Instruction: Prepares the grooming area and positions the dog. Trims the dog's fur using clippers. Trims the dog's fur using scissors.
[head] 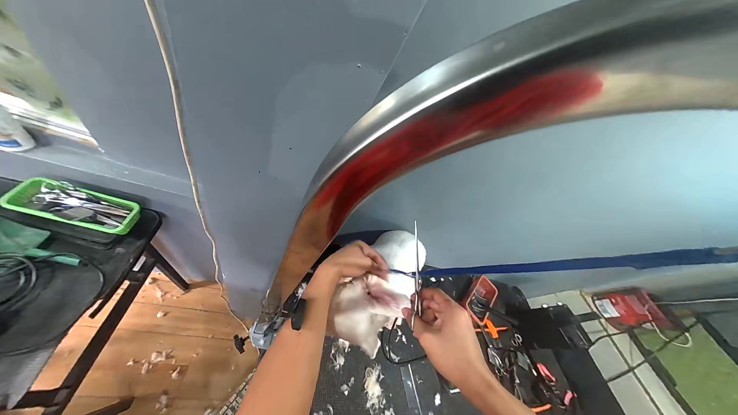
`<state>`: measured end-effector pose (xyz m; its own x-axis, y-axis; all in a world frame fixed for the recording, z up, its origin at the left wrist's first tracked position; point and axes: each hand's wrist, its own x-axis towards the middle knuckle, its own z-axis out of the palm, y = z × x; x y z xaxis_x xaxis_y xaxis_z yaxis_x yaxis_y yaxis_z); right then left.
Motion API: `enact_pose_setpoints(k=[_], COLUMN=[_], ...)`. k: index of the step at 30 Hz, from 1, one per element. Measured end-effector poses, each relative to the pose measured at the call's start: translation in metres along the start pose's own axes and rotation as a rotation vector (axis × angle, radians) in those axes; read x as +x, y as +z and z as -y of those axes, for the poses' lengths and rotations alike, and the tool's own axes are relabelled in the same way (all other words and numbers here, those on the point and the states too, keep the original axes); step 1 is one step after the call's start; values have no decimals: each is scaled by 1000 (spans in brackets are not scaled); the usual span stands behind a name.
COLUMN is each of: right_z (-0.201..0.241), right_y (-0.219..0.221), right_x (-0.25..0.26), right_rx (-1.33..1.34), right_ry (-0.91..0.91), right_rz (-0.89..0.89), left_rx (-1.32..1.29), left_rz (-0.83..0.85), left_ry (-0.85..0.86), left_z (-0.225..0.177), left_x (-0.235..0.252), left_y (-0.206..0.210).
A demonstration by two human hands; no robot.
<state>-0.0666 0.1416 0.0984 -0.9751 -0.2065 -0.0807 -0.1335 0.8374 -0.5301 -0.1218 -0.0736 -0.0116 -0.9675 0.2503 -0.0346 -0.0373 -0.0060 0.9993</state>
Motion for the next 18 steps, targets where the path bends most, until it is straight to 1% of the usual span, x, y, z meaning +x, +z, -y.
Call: enact_pose_setpoints(k=[1,2,3,4,5,6,7,8,9,10,11,12,13,14,15,16,17,18], right_z=[0,0,-1,-1,-1,-2,-2,-2,-2,-2,-1,-1,-3,-4,-4,-5,-6,-6], right_y=[1,3,4,5,5,5,4,4,4,5,6,6,6,5,5,4,4,3], right_x=[0,0,0,0,1,3,4,4,4,3,4,4,3,2,2,1,-1,-2], right_rx=[25,44,59,68,75,81,82,78,70,65,68,79,94,112,127,136,141,146], right_ry=[-6,-10,-11,-15,-22,-31,-35,-35,-29,-23,-22,-25,-30,-39,-43,-43,-41,-40], right_rz=[-5,-7,-8,-10,-9,-6,-2,1,4,8,6,-3,-12,-17,-20,-21,-17,-11], left_rx=[86,172,213,206,192,240,371,522,600,595,549,507,479,504,612,717,764,780], left_rz=[-218,-402,-515,-533,-456,-342,-279,-326,-474,-652,-780,-815,-733,-609,-531,-531,-626,-743], left_ry=[-39,-86,-68,17,128,169,85,-52,-140,-142,-78,38,133,151,70,-36,-60,26], left_z=[-2,-11,-18,-21,-21,-20,-21,-21,-17,-12,-9,-7,-6,-7,-10,-10,-5,2], left_x=[-9,-17,-24,-32,-37,-39,-41,-42,-43,-43,-45,-50,-57,-63,-67,-69,-70,-72], left_y=[-1,-1,2,5,8,10,11,15,20,23,24,26,30,34,37,39,42,42])
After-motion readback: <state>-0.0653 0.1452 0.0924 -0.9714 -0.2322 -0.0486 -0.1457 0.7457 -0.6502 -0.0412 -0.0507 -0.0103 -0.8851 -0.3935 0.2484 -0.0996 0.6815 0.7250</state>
